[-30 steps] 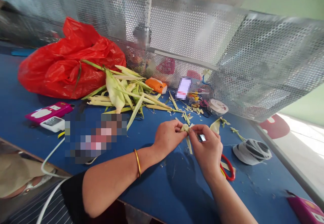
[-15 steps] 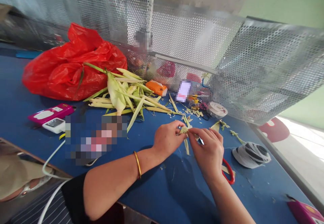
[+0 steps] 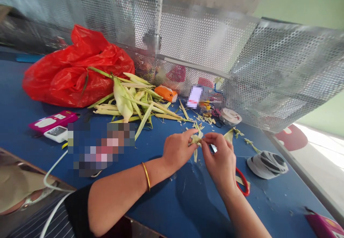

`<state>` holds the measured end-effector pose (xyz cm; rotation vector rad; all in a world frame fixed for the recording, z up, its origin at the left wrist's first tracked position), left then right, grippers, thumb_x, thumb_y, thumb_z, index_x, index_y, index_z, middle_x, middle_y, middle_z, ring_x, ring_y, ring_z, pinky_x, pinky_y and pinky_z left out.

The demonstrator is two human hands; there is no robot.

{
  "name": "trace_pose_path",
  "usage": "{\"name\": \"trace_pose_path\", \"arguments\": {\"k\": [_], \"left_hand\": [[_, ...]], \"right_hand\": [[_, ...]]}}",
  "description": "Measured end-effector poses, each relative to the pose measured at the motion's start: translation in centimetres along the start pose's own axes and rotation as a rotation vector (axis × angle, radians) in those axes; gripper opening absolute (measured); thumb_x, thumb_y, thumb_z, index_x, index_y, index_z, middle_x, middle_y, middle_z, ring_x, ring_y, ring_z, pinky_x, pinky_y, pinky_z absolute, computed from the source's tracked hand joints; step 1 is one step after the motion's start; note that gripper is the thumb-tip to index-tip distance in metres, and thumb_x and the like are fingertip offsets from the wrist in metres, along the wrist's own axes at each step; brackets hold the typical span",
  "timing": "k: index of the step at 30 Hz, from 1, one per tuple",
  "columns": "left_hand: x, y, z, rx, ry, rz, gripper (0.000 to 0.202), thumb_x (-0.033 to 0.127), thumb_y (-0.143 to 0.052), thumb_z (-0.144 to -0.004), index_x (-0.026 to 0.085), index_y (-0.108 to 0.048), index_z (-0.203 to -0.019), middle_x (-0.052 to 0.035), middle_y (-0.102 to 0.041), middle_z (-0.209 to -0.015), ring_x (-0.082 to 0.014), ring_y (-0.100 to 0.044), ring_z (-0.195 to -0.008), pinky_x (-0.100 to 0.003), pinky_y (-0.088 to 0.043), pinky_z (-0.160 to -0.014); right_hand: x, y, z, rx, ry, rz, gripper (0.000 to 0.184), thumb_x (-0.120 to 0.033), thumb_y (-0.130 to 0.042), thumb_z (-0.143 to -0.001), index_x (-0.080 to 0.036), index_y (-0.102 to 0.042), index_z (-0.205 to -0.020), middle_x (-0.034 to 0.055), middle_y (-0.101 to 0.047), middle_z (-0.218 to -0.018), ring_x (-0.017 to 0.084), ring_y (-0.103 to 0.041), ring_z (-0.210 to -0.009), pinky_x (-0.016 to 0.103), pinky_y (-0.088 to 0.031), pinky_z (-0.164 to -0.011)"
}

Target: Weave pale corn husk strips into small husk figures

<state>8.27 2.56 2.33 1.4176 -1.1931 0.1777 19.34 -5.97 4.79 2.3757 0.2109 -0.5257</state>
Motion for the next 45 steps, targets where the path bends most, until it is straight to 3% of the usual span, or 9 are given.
{"name": "trace_pose_path", "arguments": {"k": [3,11,19,23,30,35,41,45], "left_hand": [[0.1,-0.2,0.1,-0.016,-0.031,-0.003,0.038,0.031,-0.061,-0.083,0.032,-0.069,-0.120,-0.0019,-0.076,-0.086,-0.0199,-0.068,-0.080,-0.028,-0.042,-0.071],[0.4,-0.4,0.2,-0.086,-0.074,0.066,0.038,0.027,-0.060,-0.082,0.032,-0.070,-0.119,-0.0007,-0.076,-0.088,-0.0175,-0.065,-0.076,-0.027,-0.041,-0.070],[-0.9,-0.4,-0.9,-0.064,0.057,0.329,0.035,0.030,-0.064,-0.077,0.024,-0.074,-0.111,0.0005,-0.070,-0.074,-0.0131,-0.059,-0.061,-0.024,-0.040,-0.061],[-1.0,-0.4,-0.9,-0.041,0.060,0.295,0.041,0.029,-0.066,-0.075,0.025,-0.071,-0.115,0.0017,-0.068,-0.074,-0.0132,-0.058,-0.064,-0.023,-0.039,-0.060],[-0.7,-0.5,-0.7,-0.059,0.044,0.256,0.031,0.023,-0.066,-0.073,0.025,-0.073,-0.103,0.0029,-0.067,-0.074,-0.0127,-0.056,-0.067,-0.023,-0.037,-0.060],[-0.7,-0.5,-0.8,-0.063,0.045,0.265,0.026,0.027,-0.067,-0.074,0.025,-0.073,-0.100,0.0029,-0.068,-0.073,-0.0129,-0.057,-0.068,-0.023,-0.036,-0.060],[-0.4,-0.2,-0.5,-0.035,0.020,0.168,0.025,0.036,-0.064,-0.080,0.027,-0.074,-0.101,0.0012,-0.072,-0.080,-0.0143,-0.060,-0.070,-0.025,-0.036,-0.060],[-0.1,-0.2,-0.4,-0.034,-0.004,0.132,0.024,0.034,-0.063,-0.081,0.028,-0.074,-0.101,0.0012,-0.074,-0.085,-0.0156,-0.065,-0.077,-0.025,-0.038,-0.064]], "right_hand": [[0.4,0.1,-0.1,-0.013,-0.059,-0.006,0.005,-0.029,-0.056,-0.084,-0.024,-0.058,-0.085,-0.0001,-0.073,-0.073,0.022,-0.066,-0.073,0.038,-0.043,-0.083],[-0.3,-0.2,0.0,-0.069,0.119,0.133,0.014,-0.026,-0.051,-0.092,-0.024,-0.061,-0.083,-0.0001,-0.072,-0.076,0.020,-0.066,-0.074,0.040,-0.038,-0.094],[0.9,0.6,-0.9,-0.097,-0.051,-0.040,0.012,-0.036,-0.063,-0.086,-0.025,-0.067,-0.085,-0.0018,-0.072,-0.076,0.019,-0.066,-0.072,0.035,-0.042,-0.081],[0.7,0.5,-0.7,-0.050,0.026,0.001,0.016,-0.032,-0.059,-0.090,-0.025,-0.068,-0.079,-0.0022,-0.073,-0.077,0.019,-0.066,-0.074,0.037,-0.039,-0.089],[0.1,0.3,-0.5,-0.061,0.150,0.204,0.015,-0.025,-0.056,-0.090,-0.023,-0.070,-0.085,-0.0017,-0.070,-0.075,0.019,-0.067,-0.074,0.039,-0.035,-0.096],[0.0,0.4,-0.5,-0.057,0.172,0.146,0.020,-0.030,-0.053,-0.095,-0.025,-0.072,-0.092,-0.0016,-0.071,-0.078,0.018,-0.066,-0.077,0.039,-0.034,-0.097],[1.2,-0.6,-0.3,-0.115,-0.056,0.025,0.026,-0.046,-0.058,-0.090,-0.023,-0.072,-0.093,0.0019,-0.070,-0.081,0.022,-0.065,-0.080,0.040,-0.039,-0.088],[2.1,-1.0,-0.1,-0.131,-0.195,-0.138,0.027,-0.045,-0.063,-0.086,-0.025,-0.071,-0.101,0.0027,-0.073,-0.089,0.024,-0.066,-0.088,0.039,-0.043,-0.086]]}}
Point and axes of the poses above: each hand's wrist, its own z-axis away from the middle knuckle, its own y-axis out of the back of the hand, x = y × z, the point moved 6 cm from there along -z, towards the middle knuckle
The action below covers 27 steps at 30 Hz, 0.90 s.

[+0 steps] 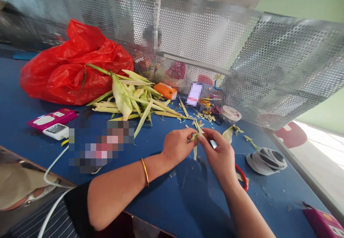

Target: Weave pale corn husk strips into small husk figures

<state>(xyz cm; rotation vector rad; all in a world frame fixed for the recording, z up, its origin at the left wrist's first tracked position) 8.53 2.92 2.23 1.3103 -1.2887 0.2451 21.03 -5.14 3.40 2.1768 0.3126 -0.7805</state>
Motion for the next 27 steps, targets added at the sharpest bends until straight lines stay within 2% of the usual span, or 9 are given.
{"name": "trace_pose_path", "arguments": {"k": [2,7,14,17,20,22,24,27], "left_hand": [[0.1,0.0,0.0,0.001,-0.009,-0.016,0.023,0.032,-0.062,-0.082,0.029,-0.074,-0.101,0.0017,-0.075,-0.084,-0.0153,-0.065,-0.076,-0.025,-0.038,-0.064],[0.0,0.2,0.0,0.022,0.028,-0.031,0.028,0.030,-0.063,-0.079,0.029,-0.072,-0.105,0.0018,-0.075,-0.083,-0.0150,-0.064,-0.073,-0.025,-0.038,-0.063],[0.1,0.1,0.2,-0.003,0.009,-0.011,0.027,0.026,-0.061,-0.079,0.030,-0.073,-0.103,0.0015,-0.075,-0.082,-0.0155,-0.065,-0.074,-0.025,-0.038,-0.064],[0.1,-0.1,0.2,-0.008,-0.004,0.017,0.026,0.028,-0.062,-0.079,0.030,-0.074,-0.101,0.0019,-0.075,-0.082,-0.0151,-0.065,-0.074,-0.025,-0.038,-0.063],[-0.1,-0.2,0.1,-0.023,0.001,0.021,0.025,0.028,-0.062,-0.078,0.029,-0.074,-0.099,0.0021,-0.074,-0.079,-0.0141,-0.063,-0.069,-0.024,-0.037,-0.060],[-0.1,-0.3,0.1,-0.028,0.001,0.006,0.027,0.025,-0.060,-0.077,0.029,-0.074,-0.100,0.0024,-0.074,-0.078,-0.0135,-0.062,-0.067,-0.024,-0.036,-0.059],[0.0,-0.2,0.1,-0.025,-0.009,0.001,0.030,0.023,-0.058,-0.077,0.029,-0.074,-0.102,0.0023,-0.074,-0.078,-0.0134,-0.061,-0.068,-0.024,-0.037,-0.060],[0.2,0.0,0.1,-0.022,-0.020,0.004,0.029,0.027,-0.058,-0.079,0.029,-0.074,-0.104,0.0019,-0.074,-0.078,-0.0136,-0.061,-0.068,-0.024,-0.037,-0.060]], "right_hand": [[0.0,0.1,0.0,0.001,0.008,-0.049,0.022,-0.041,-0.064,-0.086,-0.026,-0.072,-0.099,0.0018,-0.074,-0.090,0.023,-0.067,-0.089,0.039,-0.043,-0.088],[-0.7,0.5,0.1,0.052,0.108,-0.047,0.011,-0.031,-0.063,-0.086,-0.025,-0.071,-0.080,-0.0001,-0.075,-0.083,0.021,-0.067,-0.083,0.039,-0.042,-0.091],[-2.7,0.3,0.8,0.120,0.358,0.276,0.015,-0.025,-0.059,-0.090,-0.025,-0.071,-0.082,-0.0013,-0.072,-0.077,0.020,-0.064,-0.075,0.043,-0.035,-0.098],[-2.5,0.2,0.9,0.132,0.318,0.216,0.015,-0.026,-0.059,-0.090,-0.025,-0.072,-0.082,-0.0016,-0.072,-0.077,0.019,-0.065,-0.076,0.042,-0.036,-0.097],[-1.3,-0.1,0.8,0.114,0.150,0.037,0.010,-0.028,-0.063,-0.086,-0.025,-0.071,-0.082,-0.0019,-0.073,-0.077,0.019,-0.066,-0.075,0.036,-0.042,-0.086],[-0.9,-0.1,0.7,0.121,0.087,0.008,0.007,-0.028,-0.065,-0.083,-0.024,-0.069,-0.080,-0.0020,-0.072,-0.074,0.019,-0.065,-0.073,0.036,-0.043,-0.082],[-1.4,0.1,0.7,0.138,0.142,0.069,0.008,-0.028,-0.064,-0.083,-0.024,-0.066,-0.077,-0.0021,-0.071,-0.072,0.019,-0.064,-0.072,0.038,-0.041,-0.088],[-2.7,0.2,0.7,0.081,0.290,0.167,0.011,-0.027,-0.060,-0.087,-0.026,-0.068,-0.080,-0.0013,-0.072,-0.078,0.019,-0.065,-0.077,0.042,-0.034,-0.099]]}}
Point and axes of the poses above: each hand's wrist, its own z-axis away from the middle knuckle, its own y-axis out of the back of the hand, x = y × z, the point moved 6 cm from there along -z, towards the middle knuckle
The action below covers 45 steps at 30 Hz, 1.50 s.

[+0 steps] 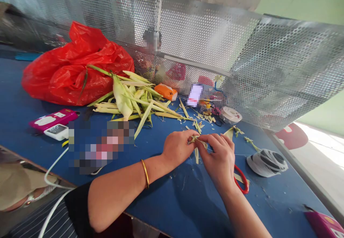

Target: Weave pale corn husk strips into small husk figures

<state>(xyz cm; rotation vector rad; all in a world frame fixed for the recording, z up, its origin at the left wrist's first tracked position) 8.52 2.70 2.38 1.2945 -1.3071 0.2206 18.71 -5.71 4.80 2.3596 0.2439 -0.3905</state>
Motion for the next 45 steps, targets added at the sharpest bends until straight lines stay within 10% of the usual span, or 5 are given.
{"name": "trace_pose_path", "arguments": {"k": [12,17,25,36,45], "left_hand": [[0.1,-0.7,-0.3,-0.141,-0.029,0.081,0.032,0.030,-0.065,-0.078,0.027,-0.075,-0.109,0.0005,-0.073,-0.082,-0.0146,-0.060,-0.072,-0.023,-0.040,-0.063],[1.0,-1.5,0.1,-0.309,-0.133,0.051,0.033,0.024,-0.064,-0.078,0.029,-0.076,-0.108,0.0030,-0.070,-0.072,-0.0131,-0.058,-0.068,-0.022,-0.037,-0.061],[1.3,-1.9,0.3,-0.448,-0.195,0.062,0.031,0.025,-0.066,-0.078,0.029,-0.076,-0.107,0.0026,-0.072,-0.078,-0.0133,-0.060,-0.070,-0.021,-0.038,-0.062],[1.7,-2.5,0.8,-0.530,-0.215,0.129,0.032,0.020,-0.068,-0.075,0.027,-0.076,-0.106,0.0034,-0.069,-0.074,-0.0116,-0.059,-0.067,-0.020,-0.040,-0.062],[1.6,-2.6,0.8,-0.556,-0.096,0.288,0.034,0.020,-0.069,-0.074,0.020,-0.058,-0.106,0.0067,-0.065,-0.066,-0.0085,-0.054,-0.050,-0.021,-0.040,-0.056]], "right_hand": [[3.8,0.8,-0.9,-0.120,-0.408,-0.311,0.031,-0.051,-0.056,-0.085,-0.023,-0.070,-0.086,0.0051,-0.071,-0.092,0.024,-0.063,-0.089,0.034,-0.044,-0.078],[5.7,-1.7,-0.1,-0.453,-0.619,-0.402,0.053,-0.069,-0.058,-0.076,-0.020,-0.068,-0.060,0.0053,-0.067,-0.068,0.023,-0.060,-0.071,0.034,-0.042,-0.066],[4.8,-4.0,1.8,-0.634,-0.898,-1.047,0.034,-0.051,-0.078,-0.067,-0.018,-0.069,-0.070,0.0038,-0.068,-0.066,0.017,-0.060,-0.061,0.027,-0.046,-0.057],[4.6,-4.1,1.5,-0.613,-0.938,-1.104,0.031,-0.038,-0.086,-0.053,-0.017,-0.069,-0.069,0.0002,-0.067,-0.063,0.013,-0.059,-0.056,0.025,-0.046,-0.056],[5.4,-3.2,1.3,-0.704,-0.824,-0.929,0.051,-0.068,-0.066,-0.072,-0.018,-0.062,-0.064,0.0018,-0.063,-0.060,0.014,-0.056,-0.056,0.027,-0.045,-0.054]]}}
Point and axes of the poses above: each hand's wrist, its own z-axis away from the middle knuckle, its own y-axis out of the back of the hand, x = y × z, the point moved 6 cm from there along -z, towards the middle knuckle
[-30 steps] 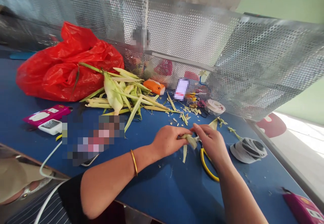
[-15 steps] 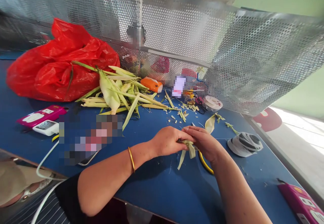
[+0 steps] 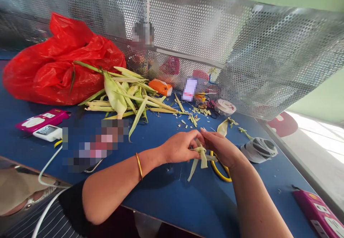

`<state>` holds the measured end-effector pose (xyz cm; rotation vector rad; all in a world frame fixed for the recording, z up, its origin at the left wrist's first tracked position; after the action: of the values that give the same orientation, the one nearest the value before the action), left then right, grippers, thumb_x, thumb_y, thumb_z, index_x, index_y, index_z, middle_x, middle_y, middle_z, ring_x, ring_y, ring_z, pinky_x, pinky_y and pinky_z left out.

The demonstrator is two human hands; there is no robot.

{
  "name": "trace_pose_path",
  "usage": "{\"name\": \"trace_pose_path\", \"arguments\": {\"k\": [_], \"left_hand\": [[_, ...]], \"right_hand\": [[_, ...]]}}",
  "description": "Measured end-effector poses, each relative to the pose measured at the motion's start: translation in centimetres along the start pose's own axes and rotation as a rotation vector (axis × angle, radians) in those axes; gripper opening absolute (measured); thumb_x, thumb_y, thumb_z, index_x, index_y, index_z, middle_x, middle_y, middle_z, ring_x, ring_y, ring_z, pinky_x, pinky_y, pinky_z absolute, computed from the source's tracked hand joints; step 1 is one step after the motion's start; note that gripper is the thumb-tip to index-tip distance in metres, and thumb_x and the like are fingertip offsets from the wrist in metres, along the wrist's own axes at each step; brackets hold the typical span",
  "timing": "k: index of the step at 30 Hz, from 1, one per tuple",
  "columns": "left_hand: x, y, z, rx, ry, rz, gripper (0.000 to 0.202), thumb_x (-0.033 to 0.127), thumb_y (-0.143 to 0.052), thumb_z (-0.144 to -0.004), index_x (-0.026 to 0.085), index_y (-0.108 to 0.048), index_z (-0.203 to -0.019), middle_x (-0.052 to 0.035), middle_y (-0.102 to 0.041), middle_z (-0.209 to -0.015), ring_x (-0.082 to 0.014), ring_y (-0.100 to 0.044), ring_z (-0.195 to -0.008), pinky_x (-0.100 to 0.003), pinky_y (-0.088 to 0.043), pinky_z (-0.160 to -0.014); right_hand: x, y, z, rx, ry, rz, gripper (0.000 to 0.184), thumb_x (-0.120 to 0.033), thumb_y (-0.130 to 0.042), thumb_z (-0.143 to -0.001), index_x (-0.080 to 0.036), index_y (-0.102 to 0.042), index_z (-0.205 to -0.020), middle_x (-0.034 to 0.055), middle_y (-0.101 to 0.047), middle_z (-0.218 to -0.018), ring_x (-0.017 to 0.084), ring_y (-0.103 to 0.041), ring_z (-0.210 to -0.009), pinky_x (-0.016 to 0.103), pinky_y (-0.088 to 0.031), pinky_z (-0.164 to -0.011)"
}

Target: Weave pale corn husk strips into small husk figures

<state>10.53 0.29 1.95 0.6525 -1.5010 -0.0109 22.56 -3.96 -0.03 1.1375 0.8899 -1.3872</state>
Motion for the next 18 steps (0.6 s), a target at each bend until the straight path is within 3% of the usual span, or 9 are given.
{"name": "trace_pose_path", "arguments": {"k": [4,9,13,18], "left_hand": [[-0.7,0.2,-0.1,0.041,0.069,0.050,0.037,0.020,-0.071,-0.071,0.020,-0.050,-0.102,0.0065,-0.064,-0.064,-0.0102,-0.057,-0.048,-0.021,-0.040,-0.052],[-0.8,0.2,-0.1,0.038,0.103,0.060,0.041,0.015,-0.069,-0.068,0.020,-0.050,-0.104,0.0074,-0.062,-0.060,-0.0108,-0.056,-0.046,-0.022,-0.039,-0.050],[-0.9,0.3,-0.1,0.050,0.132,0.046,0.058,0.015,-0.071,-0.065,0.018,-0.052,-0.119,0.0066,-0.063,-0.060,-0.0120,-0.056,-0.046,-0.024,-0.040,-0.052],[-1.4,0.5,-0.2,0.076,0.138,0.059,0.072,0.019,-0.073,-0.066,0.017,-0.045,-0.133,0.0078,-0.060,-0.060,-0.0120,-0.057,-0.047,-0.022,-0.040,-0.051]], "right_hand": [[0.0,-0.2,0.2,-0.063,0.001,0.000,0.043,-0.058,-0.077,-0.069,-0.016,-0.068,-0.074,0.0022,-0.067,-0.068,0.012,-0.057,-0.056,0.026,-0.045,-0.056],[0.2,-0.5,0.3,-0.077,0.000,-0.039,0.035,-0.040,-0.086,-0.060,-0.016,-0.071,-0.081,0.0049,-0.074,-0.079,0.015,-0.064,-0.064,0.029,-0.050,-0.063],[-0.1,-0.9,0.4,-0.093,0.026,-0.013,0.033,-0.037,-0.083,-0.064,-0.016,-0.071,-0.086,0.0039,-0.073,-0.080,0.015,-0.065,-0.067,0.028,-0.048,-0.064],[-0.4,-0.5,0.3,0.014,0.052,0.053,0.029,-0.042,-0.080,-0.068,-0.018,-0.065,-0.076,-0.0003,-0.068,-0.069,0.013,-0.059,-0.061,0.026,-0.043,-0.060]]}}
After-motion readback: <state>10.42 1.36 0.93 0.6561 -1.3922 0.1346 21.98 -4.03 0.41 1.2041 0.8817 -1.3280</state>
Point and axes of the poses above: each hand's wrist, its own z-axis away from the middle knuckle, its own y-axis out of the back of the hand, x = y × z, the point moved 6 cm from there along -z, towards the middle knuckle
